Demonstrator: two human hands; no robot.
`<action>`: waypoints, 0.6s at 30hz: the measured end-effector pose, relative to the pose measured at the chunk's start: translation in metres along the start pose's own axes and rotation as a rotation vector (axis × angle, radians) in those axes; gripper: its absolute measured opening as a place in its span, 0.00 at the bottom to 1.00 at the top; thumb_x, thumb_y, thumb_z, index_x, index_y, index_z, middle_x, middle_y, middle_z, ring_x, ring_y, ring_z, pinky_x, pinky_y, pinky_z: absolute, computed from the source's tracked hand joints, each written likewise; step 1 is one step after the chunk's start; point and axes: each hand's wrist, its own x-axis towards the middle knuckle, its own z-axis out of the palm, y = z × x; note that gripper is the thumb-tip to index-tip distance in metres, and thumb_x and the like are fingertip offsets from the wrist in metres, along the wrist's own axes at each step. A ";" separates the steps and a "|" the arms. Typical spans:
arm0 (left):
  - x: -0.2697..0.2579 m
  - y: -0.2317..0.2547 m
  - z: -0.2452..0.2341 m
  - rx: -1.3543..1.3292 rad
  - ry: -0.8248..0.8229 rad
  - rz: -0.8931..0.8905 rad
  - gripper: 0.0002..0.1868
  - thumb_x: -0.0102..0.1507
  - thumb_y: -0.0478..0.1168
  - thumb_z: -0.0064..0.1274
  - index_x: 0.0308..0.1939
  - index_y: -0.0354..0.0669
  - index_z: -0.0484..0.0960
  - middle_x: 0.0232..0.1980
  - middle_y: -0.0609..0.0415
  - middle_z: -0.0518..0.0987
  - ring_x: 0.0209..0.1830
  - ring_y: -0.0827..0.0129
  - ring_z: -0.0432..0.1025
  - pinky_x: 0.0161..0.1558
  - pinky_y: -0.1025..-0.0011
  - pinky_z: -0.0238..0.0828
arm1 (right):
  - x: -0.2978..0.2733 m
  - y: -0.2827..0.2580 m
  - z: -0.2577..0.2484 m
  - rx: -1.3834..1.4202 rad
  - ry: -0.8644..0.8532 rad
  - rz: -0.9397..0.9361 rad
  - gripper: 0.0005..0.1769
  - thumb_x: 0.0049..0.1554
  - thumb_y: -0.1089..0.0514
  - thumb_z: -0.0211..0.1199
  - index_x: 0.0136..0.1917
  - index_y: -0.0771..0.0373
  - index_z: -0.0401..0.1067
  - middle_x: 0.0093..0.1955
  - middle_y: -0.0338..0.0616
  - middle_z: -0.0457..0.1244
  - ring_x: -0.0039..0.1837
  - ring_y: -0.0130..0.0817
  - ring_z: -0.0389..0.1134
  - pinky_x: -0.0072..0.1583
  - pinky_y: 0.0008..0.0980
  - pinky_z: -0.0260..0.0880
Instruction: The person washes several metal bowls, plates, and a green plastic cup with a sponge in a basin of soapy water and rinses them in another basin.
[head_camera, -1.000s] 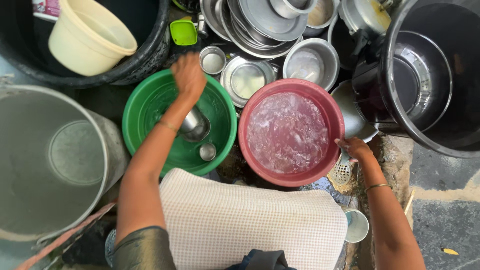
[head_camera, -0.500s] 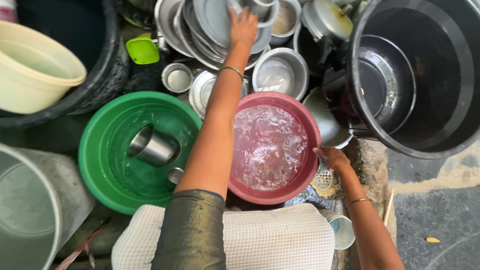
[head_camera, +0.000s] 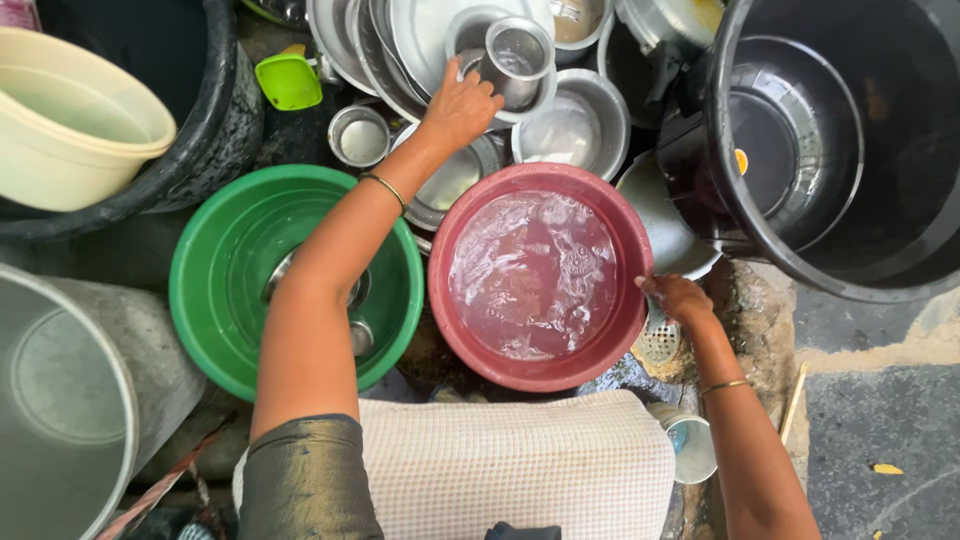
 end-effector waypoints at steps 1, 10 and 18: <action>-0.003 0.002 -0.001 0.002 -0.002 -0.001 0.11 0.62 0.36 0.47 0.35 0.50 0.88 0.34 0.53 0.82 0.45 0.56 0.76 0.64 0.38 0.48 | 0.002 -0.002 -0.001 -0.062 -0.003 0.001 0.40 0.62 0.26 0.47 0.65 0.60 0.75 0.46 0.55 0.73 0.37 0.43 0.75 0.53 0.44 0.74; -0.029 0.003 -0.032 -0.194 -0.398 -0.116 0.07 0.60 0.37 0.55 0.36 0.43 0.88 0.40 0.42 0.84 0.43 0.48 0.79 0.42 0.53 0.75 | 0.002 -0.002 0.003 -0.051 0.038 -0.007 0.40 0.61 0.25 0.47 0.66 0.57 0.75 0.46 0.53 0.73 0.37 0.44 0.75 0.52 0.46 0.73; -0.140 -0.092 -0.132 -0.975 -0.506 -0.549 0.14 0.61 0.41 0.61 0.48 0.41 0.85 0.43 0.49 0.85 0.44 0.66 0.76 0.50 0.63 0.71 | -0.003 -0.005 0.000 0.008 0.047 0.014 0.39 0.60 0.26 0.50 0.69 0.54 0.74 0.50 0.54 0.73 0.38 0.44 0.75 0.51 0.46 0.76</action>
